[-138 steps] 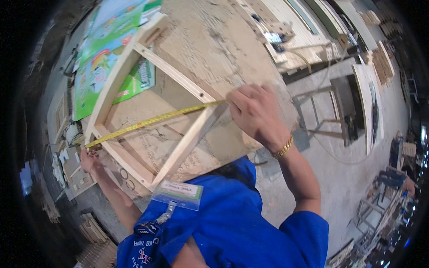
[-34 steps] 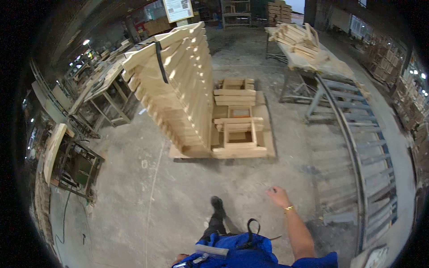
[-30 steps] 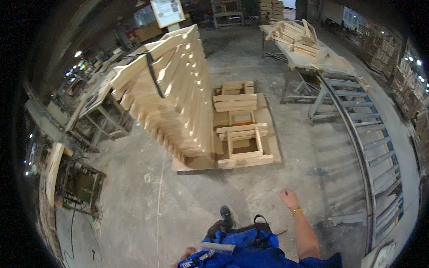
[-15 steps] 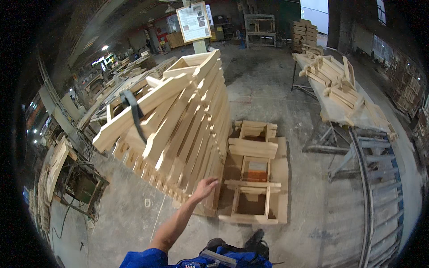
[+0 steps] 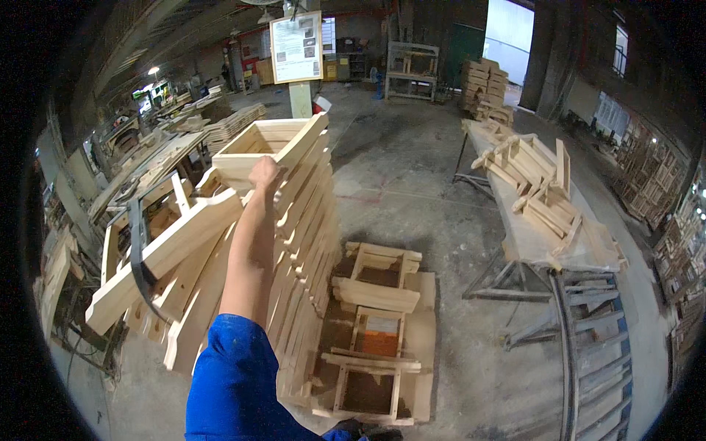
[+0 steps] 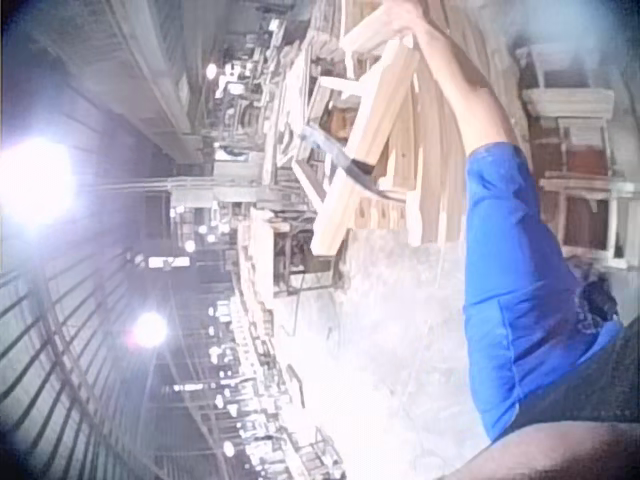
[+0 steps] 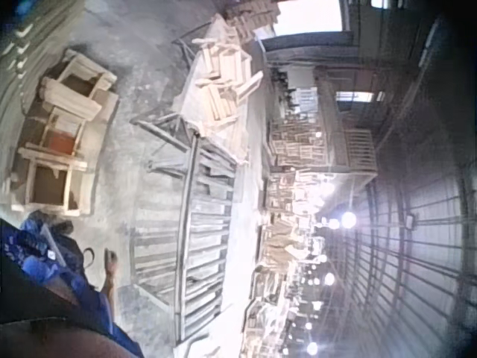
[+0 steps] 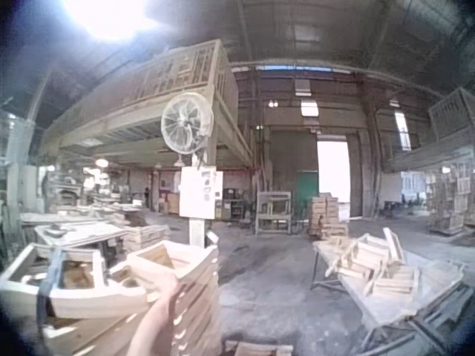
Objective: The person picks up wooden chair frames and uses a tape measure to measure their dimensions. They move between workstations, measure multiple frames, and place them back on stacks or tables.
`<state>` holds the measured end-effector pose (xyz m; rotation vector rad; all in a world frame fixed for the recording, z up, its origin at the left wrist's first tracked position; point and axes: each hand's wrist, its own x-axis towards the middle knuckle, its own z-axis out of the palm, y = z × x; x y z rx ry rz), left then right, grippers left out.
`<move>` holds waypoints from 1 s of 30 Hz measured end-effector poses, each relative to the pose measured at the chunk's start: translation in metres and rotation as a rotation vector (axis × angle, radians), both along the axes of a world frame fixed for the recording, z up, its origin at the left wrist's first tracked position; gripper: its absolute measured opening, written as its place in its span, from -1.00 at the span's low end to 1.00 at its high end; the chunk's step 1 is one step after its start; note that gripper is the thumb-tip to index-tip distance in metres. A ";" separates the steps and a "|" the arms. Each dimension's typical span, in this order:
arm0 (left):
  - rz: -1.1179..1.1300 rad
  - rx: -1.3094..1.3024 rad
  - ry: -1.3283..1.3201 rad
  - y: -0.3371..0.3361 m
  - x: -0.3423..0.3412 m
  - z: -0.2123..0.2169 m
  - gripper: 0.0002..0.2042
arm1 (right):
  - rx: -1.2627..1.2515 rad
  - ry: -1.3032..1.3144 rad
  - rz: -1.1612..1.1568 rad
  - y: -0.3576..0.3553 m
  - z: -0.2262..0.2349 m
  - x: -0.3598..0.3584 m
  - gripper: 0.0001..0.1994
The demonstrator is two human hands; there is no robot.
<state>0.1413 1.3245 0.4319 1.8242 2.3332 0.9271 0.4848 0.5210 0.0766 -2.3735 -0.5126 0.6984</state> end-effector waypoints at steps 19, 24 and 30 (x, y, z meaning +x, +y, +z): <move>-0.541 0.361 -0.280 -0.165 0.091 -0.079 -0.67 | 0.932 0.432 -0.547 0.091 -0.012 0.114 -0.89; -0.828 0.790 0.198 -0.274 0.127 -0.071 -0.67 | 1.308 0.166 -0.040 0.196 0.232 0.093 -0.77; -1.202 1.191 0.538 -0.394 0.262 -0.036 -0.90 | 1.200 -0.193 -0.125 0.132 0.289 0.184 -0.50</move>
